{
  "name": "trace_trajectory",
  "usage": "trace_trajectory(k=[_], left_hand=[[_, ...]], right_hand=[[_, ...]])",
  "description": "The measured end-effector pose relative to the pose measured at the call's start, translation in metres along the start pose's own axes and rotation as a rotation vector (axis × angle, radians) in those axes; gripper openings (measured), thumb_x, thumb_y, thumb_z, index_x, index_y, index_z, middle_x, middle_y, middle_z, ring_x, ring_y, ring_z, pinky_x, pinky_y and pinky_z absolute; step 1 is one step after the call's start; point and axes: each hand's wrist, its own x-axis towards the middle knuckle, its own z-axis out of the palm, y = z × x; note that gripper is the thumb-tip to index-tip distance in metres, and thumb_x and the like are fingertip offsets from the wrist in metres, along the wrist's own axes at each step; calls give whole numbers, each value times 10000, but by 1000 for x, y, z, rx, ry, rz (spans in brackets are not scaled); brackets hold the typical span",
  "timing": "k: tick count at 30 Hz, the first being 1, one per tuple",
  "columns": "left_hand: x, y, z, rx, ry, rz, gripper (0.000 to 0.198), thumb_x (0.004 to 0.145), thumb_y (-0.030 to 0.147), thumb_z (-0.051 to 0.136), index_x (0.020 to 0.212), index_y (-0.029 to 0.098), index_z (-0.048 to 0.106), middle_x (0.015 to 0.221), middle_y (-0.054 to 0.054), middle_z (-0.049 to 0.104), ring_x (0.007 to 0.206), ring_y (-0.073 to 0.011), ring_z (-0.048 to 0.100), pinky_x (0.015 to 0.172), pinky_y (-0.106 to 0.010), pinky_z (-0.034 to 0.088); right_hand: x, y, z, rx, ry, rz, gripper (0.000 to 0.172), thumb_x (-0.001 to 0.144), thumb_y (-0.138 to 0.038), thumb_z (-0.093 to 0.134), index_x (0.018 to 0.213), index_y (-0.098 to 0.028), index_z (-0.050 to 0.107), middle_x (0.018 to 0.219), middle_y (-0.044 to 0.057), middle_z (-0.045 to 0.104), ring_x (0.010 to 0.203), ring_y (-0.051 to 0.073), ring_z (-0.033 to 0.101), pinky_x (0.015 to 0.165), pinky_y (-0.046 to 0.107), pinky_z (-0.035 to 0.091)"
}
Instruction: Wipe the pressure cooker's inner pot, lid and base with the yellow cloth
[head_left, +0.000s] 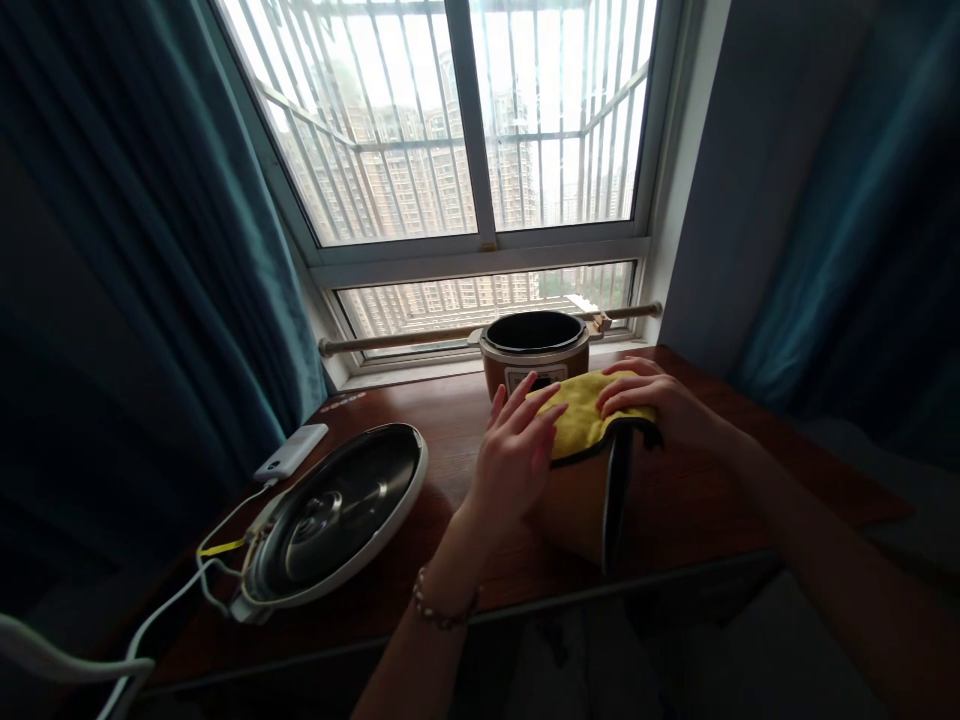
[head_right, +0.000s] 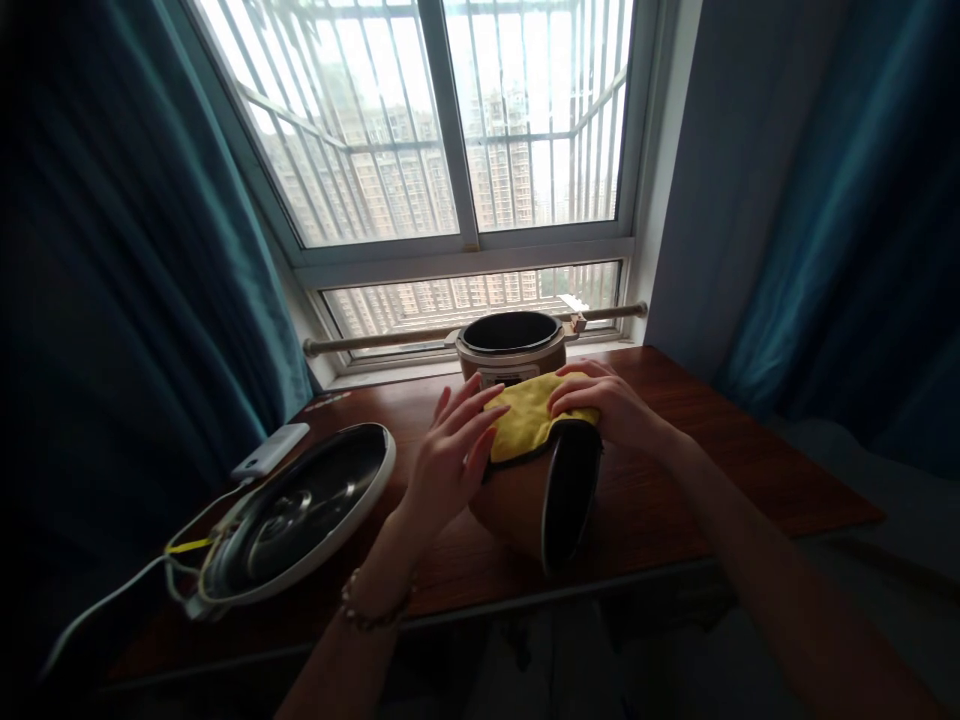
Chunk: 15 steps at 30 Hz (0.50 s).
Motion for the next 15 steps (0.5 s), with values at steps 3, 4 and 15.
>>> trace_trajectory(k=[3, 4, 15], left_hand=[[18, -4, 17, 60, -172, 30, 343, 906, 298, 368, 1204, 232, 523, 1348, -36, 465, 1323, -215, 280, 1090, -476, 203], [21, -4, 23, 56, -211, 42, 356, 906, 314, 363, 1219, 227, 511, 1341, -45, 472, 1302, -208, 319, 1077, -452, 243], [24, 4, 48, 170, -183, -99, 395, 895, 409, 349, 1197, 242, 543, 1280, -61, 507, 1137, -249, 442, 960, -411, 355]], right_hand=[[-6, 7, 5, -31, 89, 58, 211, 792, -411, 558, 832, -279, 718, 1116, 11, 624, 1220, 233, 361, 1024, 431, 271], [-9, 9, 7, -44, 120, 83, 212, 797, -403, 552, 867, -286, 715, 1194, 6, 580, 1246, 235, 327, 1034, 443, 255], [-74, -10, 68, 640, 513, 824, 468, 807, -534, 471, 1067, -165, 593, 1010, 86, 633, 921, 228, 573, 738, 303, 460]])
